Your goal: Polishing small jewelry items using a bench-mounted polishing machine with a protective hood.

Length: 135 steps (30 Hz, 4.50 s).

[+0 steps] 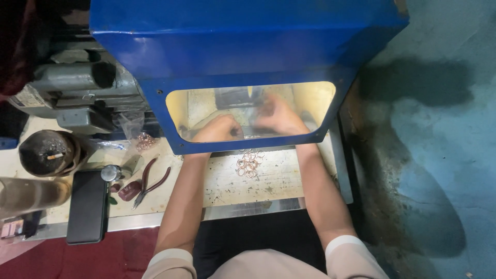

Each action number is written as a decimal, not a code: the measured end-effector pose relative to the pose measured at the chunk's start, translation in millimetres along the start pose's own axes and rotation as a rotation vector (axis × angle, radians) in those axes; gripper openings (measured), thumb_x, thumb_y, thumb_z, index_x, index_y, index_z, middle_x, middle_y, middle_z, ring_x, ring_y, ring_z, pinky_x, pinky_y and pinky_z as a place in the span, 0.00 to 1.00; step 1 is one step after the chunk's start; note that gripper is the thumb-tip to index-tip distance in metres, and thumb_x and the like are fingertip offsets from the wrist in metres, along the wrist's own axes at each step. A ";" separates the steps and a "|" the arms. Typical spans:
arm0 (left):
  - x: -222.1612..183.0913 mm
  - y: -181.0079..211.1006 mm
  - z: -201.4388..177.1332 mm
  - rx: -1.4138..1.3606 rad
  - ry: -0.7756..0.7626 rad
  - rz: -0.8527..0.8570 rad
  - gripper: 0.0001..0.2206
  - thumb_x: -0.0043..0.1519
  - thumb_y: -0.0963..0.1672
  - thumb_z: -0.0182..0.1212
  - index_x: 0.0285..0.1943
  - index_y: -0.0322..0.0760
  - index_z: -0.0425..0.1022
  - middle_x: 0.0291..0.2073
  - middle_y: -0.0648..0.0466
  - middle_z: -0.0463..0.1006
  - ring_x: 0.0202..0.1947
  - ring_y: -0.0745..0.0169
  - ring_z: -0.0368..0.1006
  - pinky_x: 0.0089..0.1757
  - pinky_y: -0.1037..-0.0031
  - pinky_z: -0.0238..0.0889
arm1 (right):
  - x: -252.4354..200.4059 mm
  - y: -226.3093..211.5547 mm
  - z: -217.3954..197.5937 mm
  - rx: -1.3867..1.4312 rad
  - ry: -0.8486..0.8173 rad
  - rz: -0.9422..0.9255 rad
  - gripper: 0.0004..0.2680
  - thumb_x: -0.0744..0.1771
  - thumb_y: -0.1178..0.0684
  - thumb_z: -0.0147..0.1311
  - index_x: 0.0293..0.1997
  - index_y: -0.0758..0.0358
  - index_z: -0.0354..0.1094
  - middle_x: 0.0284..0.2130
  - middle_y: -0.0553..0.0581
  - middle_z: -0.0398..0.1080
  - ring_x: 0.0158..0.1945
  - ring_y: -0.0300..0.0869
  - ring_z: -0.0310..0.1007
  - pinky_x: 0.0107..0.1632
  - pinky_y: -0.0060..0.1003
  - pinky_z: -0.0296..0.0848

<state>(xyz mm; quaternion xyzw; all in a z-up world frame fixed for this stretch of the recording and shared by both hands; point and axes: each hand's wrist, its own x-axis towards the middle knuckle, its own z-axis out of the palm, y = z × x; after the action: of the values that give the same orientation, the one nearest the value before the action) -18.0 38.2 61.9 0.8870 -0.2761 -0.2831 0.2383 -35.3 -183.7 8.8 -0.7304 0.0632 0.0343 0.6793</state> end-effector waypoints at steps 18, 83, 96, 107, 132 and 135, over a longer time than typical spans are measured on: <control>69.4 -37.3 44.7 -0.811 0.661 0.092 0.07 0.61 0.42 0.67 0.48 0.42 0.82 0.33 0.59 0.80 0.34 0.73 0.70 0.40 0.80 0.68 | -10.7 -22.0 32.3 -0.248 0.051 0.061 0.16 0.64 0.44 0.67 0.48 0.66 0.77 0.35 0.63 0.79 0.38 0.45 0.80 0.41 0.42 0.78; 72.1 -17.8 54.1 -1.300 0.552 0.200 0.08 0.70 0.44 0.57 0.51 0.35 0.76 0.38 0.55 0.80 0.36 0.68 0.78 0.43 0.74 0.76 | 5.1 2.2 48.7 0.528 0.097 0.045 0.07 0.68 0.59 0.58 0.48 0.71 0.69 0.37 0.65 0.78 0.42 0.48 0.83 0.50 0.47 0.83; 59.5 -12.7 43.1 -1.320 0.584 0.134 0.10 0.66 0.43 0.63 0.52 0.33 0.80 0.39 0.52 0.82 0.38 0.67 0.78 0.44 0.73 0.75 | 17.9 22.3 39.7 0.593 0.073 0.046 0.04 0.69 0.62 0.55 0.45 0.71 0.68 0.38 0.66 0.79 0.44 0.51 0.83 0.51 0.52 0.81; 68.7 -22.8 43.2 -1.240 0.606 0.133 0.07 0.63 0.44 0.68 0.46 0.38 0.81 0.34 0.57 0.80 0.34 0.71 0.75 0.41 0.76 0.73 | 19.7 22.1 42.7 0.668 0.051 0.044 0.04 0.67 0.63 0.58 0.43 0.66 0.69 0.34 0.58 0.76 0.41 0.47 0.83 0.45 0.48 0.84; 68.3 -22.4 47.1 -1.157 0.547 0.204 0.05 0.62 0.42 0.64 0.45 0.39 0.80 0.31 0.57 0.79 0.34 0.71 0.73 0.40 0.76 0.69 | 16.7 30.6 39.2 0.199 0.230 -0.016 0.05 0.62 0.61 0.67 0.37 0.70 0.76 0.26 0.62 0.74 0.34 0.47 0.81 0.39 0.48 0.82; 68.8 -10.8 51.0 -1.227 0.621 0.203 0.07 0.63 0.42 0.64 0.49 0.37 0.80 0.33 0.59 0.78 0.34 0.75 0.74 0.41 0.80 0.68 | 24.7 36.4 41.9 0.554 0.289 0.027 0.03 0.63 0.63 0.63 0.35 0.68 0.73 0.27 0.61 0.73 0.33 0.48 0.81 0.39 0.47 0.83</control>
<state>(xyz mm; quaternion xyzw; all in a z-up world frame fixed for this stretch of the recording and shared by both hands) 0.8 -10.4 -6.9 0.6016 -0.0666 -0.0973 0.7900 -14.4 -145.6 -33.6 -0.5141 0.1759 -0.0795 0.8358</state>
